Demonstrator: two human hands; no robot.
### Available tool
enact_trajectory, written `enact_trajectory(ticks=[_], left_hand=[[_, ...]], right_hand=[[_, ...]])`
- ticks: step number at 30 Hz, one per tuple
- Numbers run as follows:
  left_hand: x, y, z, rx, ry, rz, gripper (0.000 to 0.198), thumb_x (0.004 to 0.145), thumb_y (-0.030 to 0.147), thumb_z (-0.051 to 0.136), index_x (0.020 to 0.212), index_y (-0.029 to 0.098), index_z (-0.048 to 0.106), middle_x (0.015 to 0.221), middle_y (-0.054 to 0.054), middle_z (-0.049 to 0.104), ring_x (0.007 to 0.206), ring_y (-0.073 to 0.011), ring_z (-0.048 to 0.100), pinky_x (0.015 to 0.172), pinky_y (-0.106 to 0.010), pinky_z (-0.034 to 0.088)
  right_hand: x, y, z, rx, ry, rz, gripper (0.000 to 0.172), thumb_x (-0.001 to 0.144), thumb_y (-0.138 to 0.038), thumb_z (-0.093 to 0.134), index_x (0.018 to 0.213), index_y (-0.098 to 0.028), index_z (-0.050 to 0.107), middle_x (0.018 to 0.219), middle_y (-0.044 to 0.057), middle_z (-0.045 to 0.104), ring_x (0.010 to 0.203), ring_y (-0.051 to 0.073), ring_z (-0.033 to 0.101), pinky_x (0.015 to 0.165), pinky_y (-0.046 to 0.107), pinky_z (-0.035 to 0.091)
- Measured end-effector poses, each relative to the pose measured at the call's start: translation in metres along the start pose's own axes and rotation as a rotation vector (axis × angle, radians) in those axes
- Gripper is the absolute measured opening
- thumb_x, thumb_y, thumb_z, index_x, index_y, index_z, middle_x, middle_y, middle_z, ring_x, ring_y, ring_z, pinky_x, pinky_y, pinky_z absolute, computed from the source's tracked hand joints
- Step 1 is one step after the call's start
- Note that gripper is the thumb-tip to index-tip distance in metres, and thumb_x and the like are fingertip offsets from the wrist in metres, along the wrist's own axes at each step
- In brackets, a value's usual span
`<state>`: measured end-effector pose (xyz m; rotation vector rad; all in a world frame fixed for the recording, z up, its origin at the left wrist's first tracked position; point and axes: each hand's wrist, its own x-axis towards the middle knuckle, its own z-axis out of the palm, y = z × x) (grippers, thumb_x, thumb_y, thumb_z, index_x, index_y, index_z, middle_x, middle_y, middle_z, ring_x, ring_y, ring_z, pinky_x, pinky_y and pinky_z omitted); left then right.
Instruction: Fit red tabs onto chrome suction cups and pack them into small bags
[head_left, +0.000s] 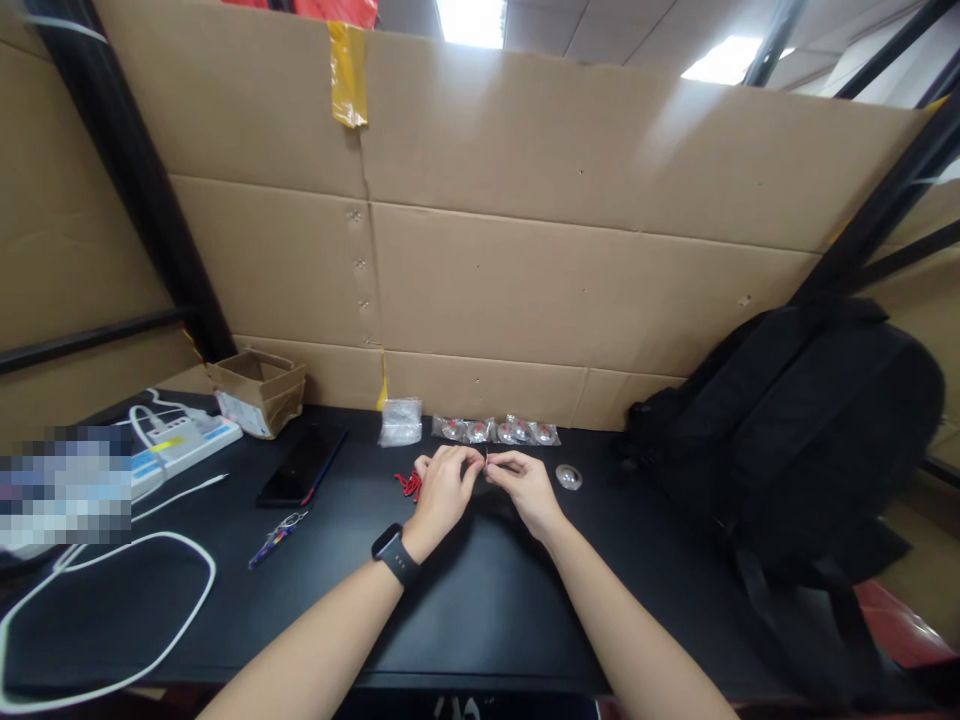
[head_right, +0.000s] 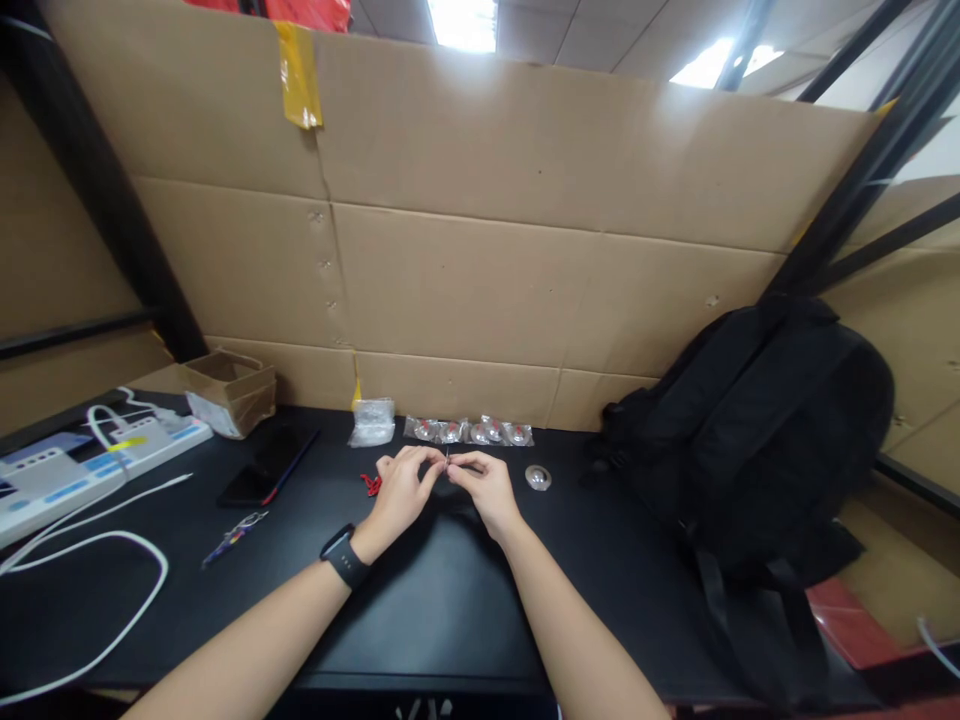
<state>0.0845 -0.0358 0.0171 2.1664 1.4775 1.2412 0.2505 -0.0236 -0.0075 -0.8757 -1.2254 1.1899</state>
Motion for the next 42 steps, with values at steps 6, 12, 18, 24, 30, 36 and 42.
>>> enact_trajectory(ticks=[6,12,18,24,30,36,42], left_hand=[[0.001,0.001,-0.003,-0.014,-0.002,0.003,0.015,0.096,0.027,0.054,0.091,0.025,0.068,0.098,-0.001,0.074,0.098,-0.0212,0.061,0.083,-0.036,0.03],[0.006,-0.011,-0.001,-0.161,-0.098,-0.005,0.014,0.095,0.03,0.055,0.096,0.026,0.069,0.103,0.0,0.075,0.101,-0.021,0.065,0.092,-0.036,0.037],[0.009,-0.023,0.008,-0.429,-0.122,-0.025,0.02,0.093,0.034,0.057,0.1,0.021,0.07,0.097,-0.005,0.075,0.093,-0.0207,0.069,0.09,-0.033,0.049],[0.012,-0.026,0.01,-0.597,-0.138,-0.019,0.021,0.091,0.031,0.06,0.099,0.016,0.071,0.098,-0.007,0.075,0.092,-0.0196,0.068,0.09,-0.032,0.051],[0.012,-0.026,0.01,-0.584,-0.093,-0.024,0.017,0.089,0.029,0.062,0.094,0.015,0.07,0.094,-0.007,0.074,0.091,-0.0193,0.068,0.09,-0.031,0.051],[0.014,-0.031,0.009,-0.672,-0.108,-0.06,0.023,0.083,0.038,0.071,0.088,0.016,0.073,0.093,-0.008,0.076,0.089,-0.0205,0.069,0.088,-0.033,0.053],[0.017,-0.039,0.004,-0.763,-0.186,-0.113,0.023,0.077,0.039,0.078,0.087,0.017,0.076,0.095,-0.009,0.078,0.092,-0.0237,0.072,0.09,-0.036,0.055]], right_hand=[[-0.002,-0.001,0.005,-0.01,-0.014,0.017,0.024,0.069,-0.029,0.087,0.086,-0.018,0.075,0.09,0.006,0.076,0.086,0.021,0.072,0.085,0.034,0.056],[-0.006,-0.009,0.011,0.019,-0.009,-0.018,0.028,0.068,-0.032,0.087,0.086,-0.019,0.068,0.102,0.006,0.074,0.094,0.024,0.073,0.092,0.038,0.055],[-0.005,-0.015,0.01,-0.045,-0.027,-0.003,0.043,0.066,-0.037,0.088,0.1,-0.02,0.068,0.107,0.01,0.075,0.096,0.027,0.073,0.094,0.043,0.057],[-0.004,-0.012,0.011,-0.1,0.009,-0.074,0.04,0.066,-0.035,0.087,0.099,-0.02,0.07,0.1,0.008,0.076,0.094,0.025,0.073,0.091,0.041,0.058],[-0.007,-0.016,0.014,-0.093,0.013,-0.077,0.026,0.068,-0.036,0.085,0.083,-0.018,0.073,0.114,0.011,0.074,0.097,0.028,0.074,0.095,0.044,0.057],[-0.008,-0.018,0.013,-0.119,0.002,-0.073,0.024,0.07,-0.04,0.083,0.077,-0.019,0.076,0.118,0.011,0.073,0.101,0.03,0.073,0.097,0.045,0.056],[-0.009,-0.018,0.014,-0.091,-0.012,-0.069,0.025,0.069,-0.04,0.084,0.078,-0.019,0.076,0.116,0.011,0.074,0.101,0.03,0.073,0.097,0.046,0.056]])
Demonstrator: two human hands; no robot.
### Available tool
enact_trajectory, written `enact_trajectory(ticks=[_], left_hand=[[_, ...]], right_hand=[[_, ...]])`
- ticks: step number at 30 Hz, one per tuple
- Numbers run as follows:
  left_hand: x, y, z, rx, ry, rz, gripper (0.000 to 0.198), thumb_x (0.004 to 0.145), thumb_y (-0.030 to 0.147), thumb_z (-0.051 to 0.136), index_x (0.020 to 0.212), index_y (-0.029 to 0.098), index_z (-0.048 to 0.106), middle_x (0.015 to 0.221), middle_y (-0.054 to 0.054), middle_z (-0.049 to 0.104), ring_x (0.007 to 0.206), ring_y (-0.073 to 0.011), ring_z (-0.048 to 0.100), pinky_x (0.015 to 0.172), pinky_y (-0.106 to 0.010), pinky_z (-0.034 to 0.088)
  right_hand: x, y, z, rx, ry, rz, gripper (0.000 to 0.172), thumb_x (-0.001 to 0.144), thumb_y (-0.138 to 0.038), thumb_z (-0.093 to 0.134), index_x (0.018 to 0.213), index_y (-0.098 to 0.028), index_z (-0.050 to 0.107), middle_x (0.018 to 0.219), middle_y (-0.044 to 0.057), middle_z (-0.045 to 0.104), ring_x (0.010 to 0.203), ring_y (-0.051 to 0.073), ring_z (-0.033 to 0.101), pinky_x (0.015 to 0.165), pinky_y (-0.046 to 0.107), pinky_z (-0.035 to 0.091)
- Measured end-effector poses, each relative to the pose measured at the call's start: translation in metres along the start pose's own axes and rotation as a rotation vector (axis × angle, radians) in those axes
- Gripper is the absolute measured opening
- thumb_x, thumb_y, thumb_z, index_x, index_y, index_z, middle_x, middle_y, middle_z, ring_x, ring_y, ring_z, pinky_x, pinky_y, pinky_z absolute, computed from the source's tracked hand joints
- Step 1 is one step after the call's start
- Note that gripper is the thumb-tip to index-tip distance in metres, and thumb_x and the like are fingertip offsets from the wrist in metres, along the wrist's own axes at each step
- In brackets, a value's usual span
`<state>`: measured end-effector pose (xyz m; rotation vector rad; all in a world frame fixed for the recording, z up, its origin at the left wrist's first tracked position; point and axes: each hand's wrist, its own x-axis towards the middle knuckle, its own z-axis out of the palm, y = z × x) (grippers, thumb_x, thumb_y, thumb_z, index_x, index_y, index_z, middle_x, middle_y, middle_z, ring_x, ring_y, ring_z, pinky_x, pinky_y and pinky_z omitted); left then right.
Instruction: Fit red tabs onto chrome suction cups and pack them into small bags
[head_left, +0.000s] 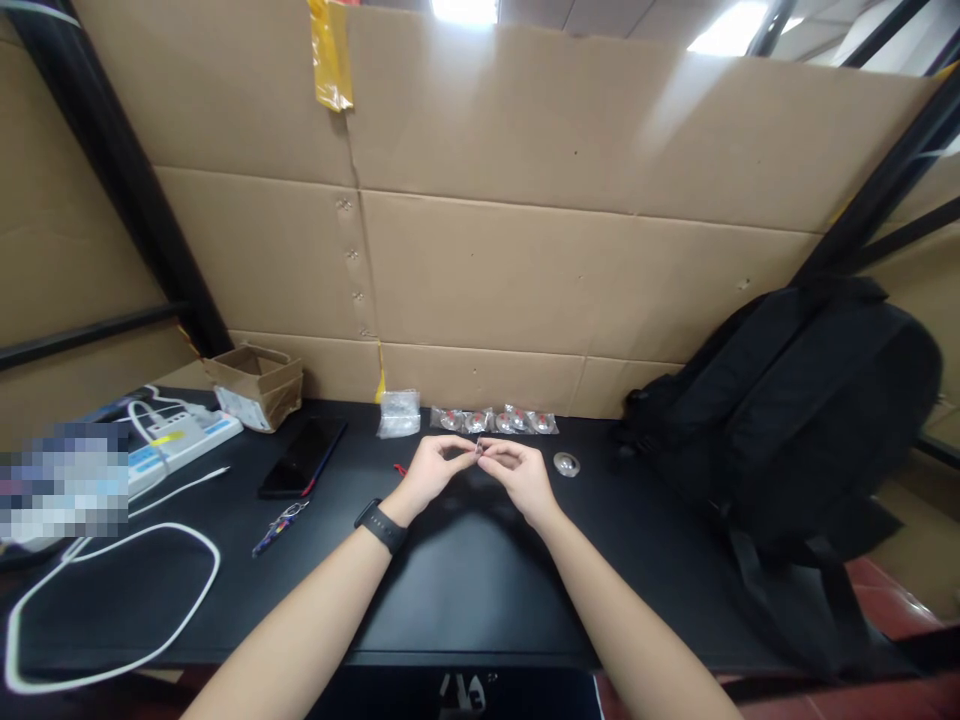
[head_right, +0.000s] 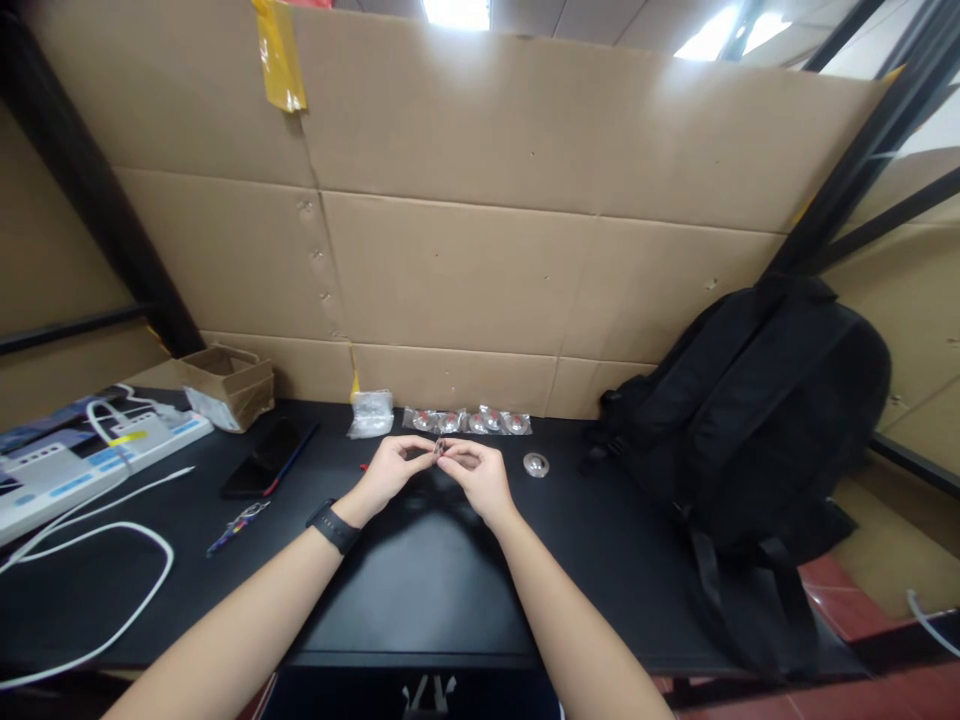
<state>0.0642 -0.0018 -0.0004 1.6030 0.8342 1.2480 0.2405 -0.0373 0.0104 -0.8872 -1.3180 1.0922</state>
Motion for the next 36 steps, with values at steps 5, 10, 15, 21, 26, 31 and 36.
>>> enact_trajectory(ticks=[5,10,15,21,26,31,36], left_hand=[[0.002,0.0,-0.006,0.032,-0.024,0.047,0.023,0.075,0.039,0.079,0.082,0.017,0.076,0.092,-0.008,0.078,0.089,-0.0237,0.072,0.089,-0.037,0.056],[0.002,0.008,-0.007,0.112,0.009,0.145,0.02,0.074,0.031,0.078,0.081,0.017,0.065,0.085,-0.004,0.073,0.083,-0.0187,0.07,0.083,-0.031,0.055],[-0.003,0.021,-0.006,0.29,0.049,0.17,0.018,0.076,0.028,0.074,0.085,0.019,0.06,0.084,-0.002,0.07,0.084,-0.0185,0.069,0.084,-0.031,0.052],[-0.006,0.029,-0.004,0.488,0.043,0.198,0.007,0.08,0.024,0.07,0.084,0.021,0.065,0.088,-0.002,0.072,0.091,-0.0213,0.069,0.092,-0.036,0.047],[-0.007,0.031,-0.003,0.502,0.042,0.196,0.009,0.08,0.023,0.07,0.088,0.023,0.067,0.093,-0.003,0.074,0.092,-0.0216,0.069,0.097,-0.038,0.044],[-0.006,0.028,-0.002,0.322,0.067,0.195,0.017,0.08,0.02,0.067,0.096,0.021,0.061,0.09,-0.003,0.072,0.091,-0.0199,0.07,0.091,-0.034,0.049],[-0.006,0.025,-0.003,0.423,0.051,0.209,0.006,0.083,0.023,0.066,0.089,0.021,0.068,0.093,-0.004,0.074,0.093,-0.0212,0.068,0.089,-0.033,0.049]], right_hand=[[0.0,0.001,0.0,0.025,-0.016,0.023,0.027,0.067,-0.04,0.086,0.079,-0.019,0.076,0.115,0.011,0.074,0.101,0.03,0.073,0.095,0.044,0.056],[0.001,0.003,-0.002,0.061,-0.021,0.025,0.026,0.068,-0.038,0.086,0.082,-0.018,0.076,0.112,0.01,0.075,0.095,0.026,0.073,0.092,0.041,0.057],[0.001,0.001,-0.003,0.076,-0.042,0.049,0.027,0.069,-0.039,0.084,0.084,-0.018,0.076,0.104,0.01,0.076,0.084,0.023,0.073,0.078,0.036,0.058],[0.0,-0.001,0.0,0.108,-0.038,0.08,0.027,0.07,-0.036,0.085,0.089,-0.018,0.077,0.093,0.009,0.078,0.083,0.023,0.072,0.074,0.034,0.056],[0.0,-0.003,-0.001,0.112,-0.024,0.073,0.033,0.067,-0.033,0.087,0.094,-0.02,0.075,0.1,0.008,0.078,0.09,0.025,0.074,0.085,0.038,0.058],[0.0,-0.007,-0.001,0.094,-0.051,0.068,0.034,0.068,-0.032,0.087,0.097,-0.019,0.074,0.102,0.009,0.078,0.094,0.026,0.074,0.094,0.042,0.057],[0.0,-0.006,-0.001,0.121,-0.05,0.051,0.035,0.068,-0.031,0.088,0.098,-0.019,0.074,0.104,0.009,0.078,0.099,0.027,0.074,0.097,0.043,0.056]])
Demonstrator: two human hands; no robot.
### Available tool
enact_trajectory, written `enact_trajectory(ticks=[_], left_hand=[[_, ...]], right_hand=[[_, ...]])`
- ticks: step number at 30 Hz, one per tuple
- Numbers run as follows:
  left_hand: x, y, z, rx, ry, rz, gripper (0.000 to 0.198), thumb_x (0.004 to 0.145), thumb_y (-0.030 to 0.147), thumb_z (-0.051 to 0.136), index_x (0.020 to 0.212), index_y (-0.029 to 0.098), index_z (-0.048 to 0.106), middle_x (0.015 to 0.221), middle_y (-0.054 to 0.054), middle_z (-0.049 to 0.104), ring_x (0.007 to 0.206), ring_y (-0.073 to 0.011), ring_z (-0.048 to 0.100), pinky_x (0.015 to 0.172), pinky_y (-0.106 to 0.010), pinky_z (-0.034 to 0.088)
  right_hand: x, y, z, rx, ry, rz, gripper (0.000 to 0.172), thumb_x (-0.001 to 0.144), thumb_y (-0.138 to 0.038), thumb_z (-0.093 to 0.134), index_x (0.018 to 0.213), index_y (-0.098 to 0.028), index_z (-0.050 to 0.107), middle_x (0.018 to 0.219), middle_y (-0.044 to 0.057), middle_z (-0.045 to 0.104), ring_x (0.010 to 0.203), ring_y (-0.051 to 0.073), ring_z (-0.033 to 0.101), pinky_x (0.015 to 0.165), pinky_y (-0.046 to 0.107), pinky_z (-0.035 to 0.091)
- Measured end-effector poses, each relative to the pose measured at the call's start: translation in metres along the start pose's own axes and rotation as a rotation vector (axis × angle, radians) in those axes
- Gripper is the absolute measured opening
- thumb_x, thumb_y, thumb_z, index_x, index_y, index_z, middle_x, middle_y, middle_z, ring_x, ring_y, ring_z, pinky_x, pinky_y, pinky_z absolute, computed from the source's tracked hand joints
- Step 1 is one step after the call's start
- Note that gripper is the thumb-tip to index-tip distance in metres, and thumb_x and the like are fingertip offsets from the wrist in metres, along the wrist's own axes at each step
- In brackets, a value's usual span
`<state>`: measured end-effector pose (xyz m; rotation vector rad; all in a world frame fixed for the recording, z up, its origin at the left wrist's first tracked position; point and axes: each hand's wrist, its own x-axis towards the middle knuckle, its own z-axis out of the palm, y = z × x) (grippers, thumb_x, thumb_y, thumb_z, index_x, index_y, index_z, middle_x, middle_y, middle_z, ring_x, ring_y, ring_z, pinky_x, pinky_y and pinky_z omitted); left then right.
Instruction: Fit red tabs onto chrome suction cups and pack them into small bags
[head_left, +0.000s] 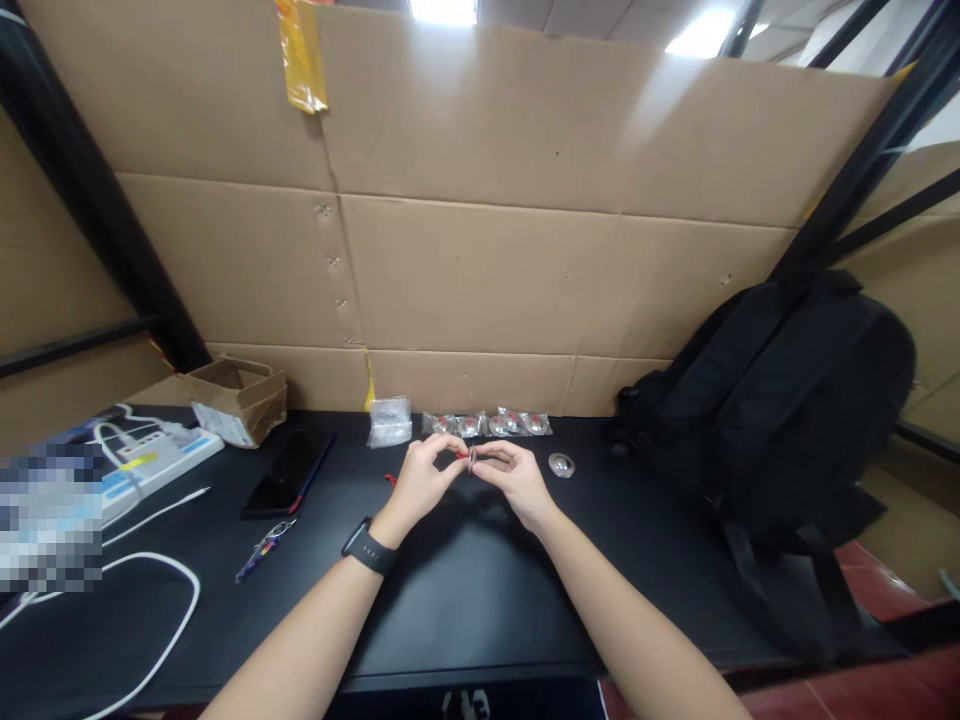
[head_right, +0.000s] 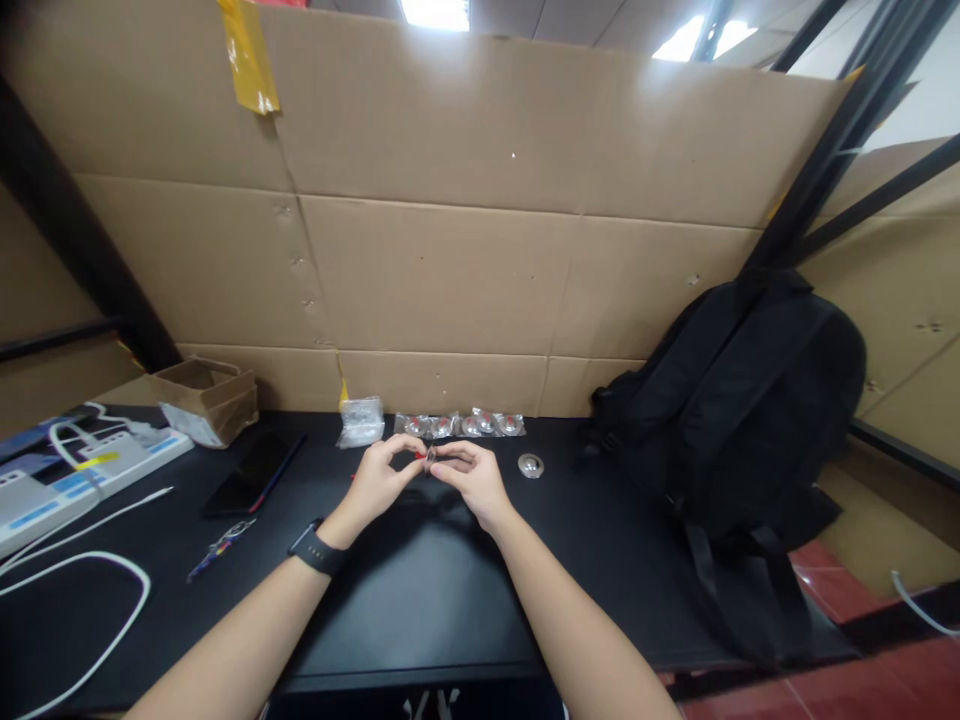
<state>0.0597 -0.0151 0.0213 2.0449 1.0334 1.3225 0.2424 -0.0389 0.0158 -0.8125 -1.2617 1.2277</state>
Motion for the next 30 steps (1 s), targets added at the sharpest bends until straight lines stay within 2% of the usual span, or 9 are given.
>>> enact_trajectory(ticks=[4,10,16,24,30], left_hand=[[-0.001,-0.002,0.002,-0.029,-0.007,-0.021,0.01,0.087,0.026,0.064,0.091,0.021,0.071,0.094,-0.004,0.075,0.091,-0.0203,0.068,0.086,-0.03,0.049],[-0.002,-0.004,0.009,-0.127,-0.041,-0.04,0.012,0.09,0.028,0.061,0.09,0.018,0.068,0.091,-0.003,0.073,0.09,-0.0184,0.066,0.086,-0.029,0.049],[0.0,-0.009,0.014,-0.276,-0.008,-0.095,0.017,0.084,0.032,0.07,0.088,0.016,0.071,0.09,-0.006,0.075,0.086,-0.0188,0.069,0.084,-0.029,0.053],[0.0,-0.012,0.009,-0.264,-0.019,-0.105,0.018,0.08,0.034,0.075,0.085,0.016,0.075,0.088,-0.006,0.077,0.084,-0.0203,0.07,0.083,-0.03,0.054],[0.002,-0.01,0.008,-0.325,-0.029,-0.098,0.014,0.08,0.028,0.075,0.086,0.016,0.071,0.088,-0.006,0.074,0.083,-0.0182,0.069,0.082,-0.029,0.054]], right_hand=[[0.001,0.002,0.0,0.011,0.023,-0.026,0.034,0.068,-0.031,0.088,0.097,-0.019,0.073,0.104,0.009,0.077,0.098,0.027,0.074,0.097,0.043,0.056],[0.002,0.006,-0.002,-0.021,0.053,-0.056,0.036,0.067,-0.032,0.088,0.096,-0.019,0.073,0.105,0.008,0.077,0.092,0.025,0.075,0.093,0.042,0.058],[0.002,0.007,-0.002,-0.064,0.068,-0.074,0.035,0.068,-0.032,0.087,0.097,-0.019,0.072,0.106,0.008,0.076,0.091,0.025,0.075,0.09,0.041,0.058],[0.003,0.011,-0.003,-0.069,0.067,-0.069,0.033,0.067,-0.034,0.087,0.093,-0.018,0.073,0.103,0.009,0.077,0.098,0.028,0.073,0.093,0.044,0.058],[0.002,0.01,-0.003,-0.096,0.06,-0.067,0.024,0.068,-0.034,0.086,0.083,-0.018,0.075,0.119,0.011,0.072,0.097,0.029,0.074,0.091,0.044,0.06]])
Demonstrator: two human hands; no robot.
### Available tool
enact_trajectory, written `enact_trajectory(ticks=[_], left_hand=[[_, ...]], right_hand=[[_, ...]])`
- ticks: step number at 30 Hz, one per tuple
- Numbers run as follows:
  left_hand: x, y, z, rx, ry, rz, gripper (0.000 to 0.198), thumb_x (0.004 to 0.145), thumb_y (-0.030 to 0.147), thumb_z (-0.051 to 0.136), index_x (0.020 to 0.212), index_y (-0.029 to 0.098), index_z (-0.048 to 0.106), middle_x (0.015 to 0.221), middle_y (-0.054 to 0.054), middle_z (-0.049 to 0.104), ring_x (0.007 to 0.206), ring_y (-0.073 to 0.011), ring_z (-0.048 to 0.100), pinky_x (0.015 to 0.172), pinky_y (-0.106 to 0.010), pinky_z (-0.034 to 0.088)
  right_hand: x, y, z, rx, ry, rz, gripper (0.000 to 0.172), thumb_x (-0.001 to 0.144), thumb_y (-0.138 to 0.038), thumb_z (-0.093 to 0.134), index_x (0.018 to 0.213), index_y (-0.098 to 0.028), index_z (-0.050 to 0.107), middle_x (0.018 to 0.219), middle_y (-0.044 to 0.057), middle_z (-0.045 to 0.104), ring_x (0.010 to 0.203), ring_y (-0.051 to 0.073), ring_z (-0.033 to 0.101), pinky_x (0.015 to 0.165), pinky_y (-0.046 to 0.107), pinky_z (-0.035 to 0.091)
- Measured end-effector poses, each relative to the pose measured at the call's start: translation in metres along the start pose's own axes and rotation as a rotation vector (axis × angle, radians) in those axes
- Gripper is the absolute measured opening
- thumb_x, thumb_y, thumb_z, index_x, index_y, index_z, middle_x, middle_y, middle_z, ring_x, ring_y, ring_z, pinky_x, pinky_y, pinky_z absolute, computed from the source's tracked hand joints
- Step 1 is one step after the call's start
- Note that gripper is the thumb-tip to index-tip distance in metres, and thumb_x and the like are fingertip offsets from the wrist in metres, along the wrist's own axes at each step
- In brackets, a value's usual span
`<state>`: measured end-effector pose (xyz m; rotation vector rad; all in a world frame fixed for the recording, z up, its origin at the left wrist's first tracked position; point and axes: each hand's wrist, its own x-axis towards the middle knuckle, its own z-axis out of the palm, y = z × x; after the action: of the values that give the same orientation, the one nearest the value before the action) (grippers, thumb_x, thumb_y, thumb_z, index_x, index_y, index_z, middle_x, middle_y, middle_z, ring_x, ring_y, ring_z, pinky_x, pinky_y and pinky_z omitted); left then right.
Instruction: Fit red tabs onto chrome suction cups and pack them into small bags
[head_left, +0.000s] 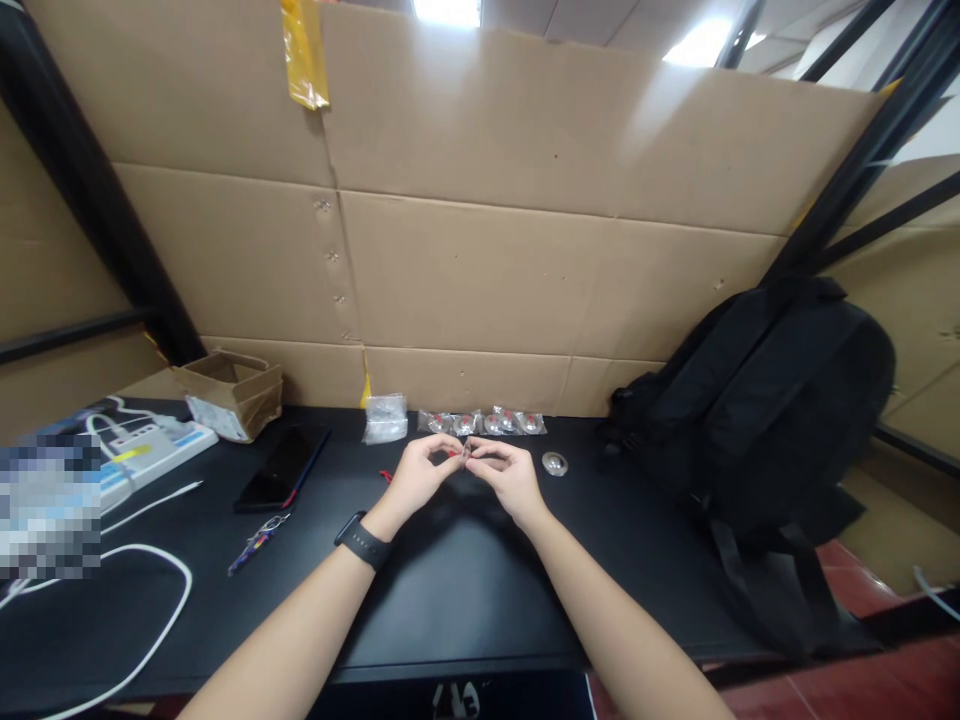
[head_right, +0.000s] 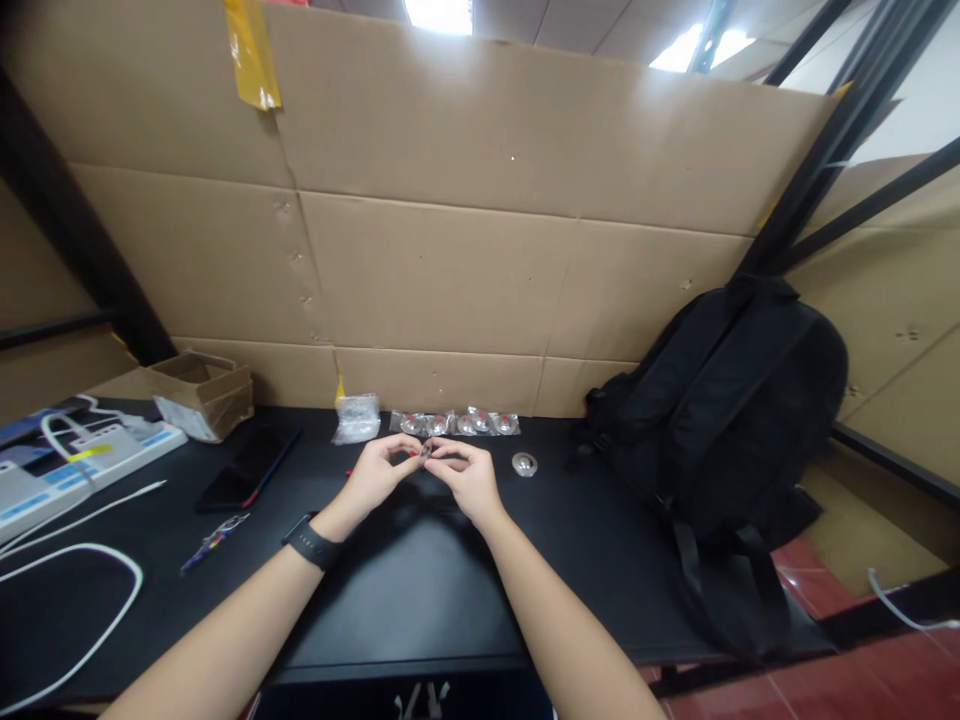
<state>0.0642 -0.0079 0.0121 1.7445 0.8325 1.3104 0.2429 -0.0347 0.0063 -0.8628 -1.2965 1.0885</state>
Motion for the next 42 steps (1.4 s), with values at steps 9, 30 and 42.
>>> enact_trajectory(ticks=[9,30,42], left_hand=[[0.001,-0.006,0.0,0.003,-0.05,-0.06,0.018,0.084,0.033,0.071,0.088,0.015,0.072,0.089,-0.006,0.074,0.084,-0.0192,0.069,0.081,-0.028,0.053],[-0.001,-0.003,0.001,0.043,-0.048,-0.053,0.022,0.086,0.037,0.068,0.091,0.016,0.073,0.092,-0.007,0.075,0.086,-0.0202,0.068,0.084,-0.031,0.053],[-0.004,-0.006,0.006,0.29,0.009,0.094,0.011,0.09,0.027,0.06,0.091,0.02,0.069,0.109,-0.008,0.063,0.107,-0.0218,0.06,0.101,-0.036,0.043]], right_hand=[[-0.002,-0.005,0.0,-0.022,-0.015,0.003,0.026,0.07,-0.037,0.085,0.085,-0.018,0.075,0.118,0.011,0.073,0.093,0.029,0.076,0.089,0.044,0.061],[0.0,-0.003,-0.002,-0.003,-0.015,0.023,0.039,0.07,-0.039,0.085,0.099,-0.02,0.068,0.118,0.011,0.073,0.086,0.025,0.076,0.08,0.039,0.063],[-0.001,-0.005,-0.001,-0.058,-0.014,-0.022,0.032,0.072,-0.037,0.083,0.096,-0.019,0.07,0.112,0.01,0.074,0.102,0.027,0.073,0.091,0.041,0.06]])
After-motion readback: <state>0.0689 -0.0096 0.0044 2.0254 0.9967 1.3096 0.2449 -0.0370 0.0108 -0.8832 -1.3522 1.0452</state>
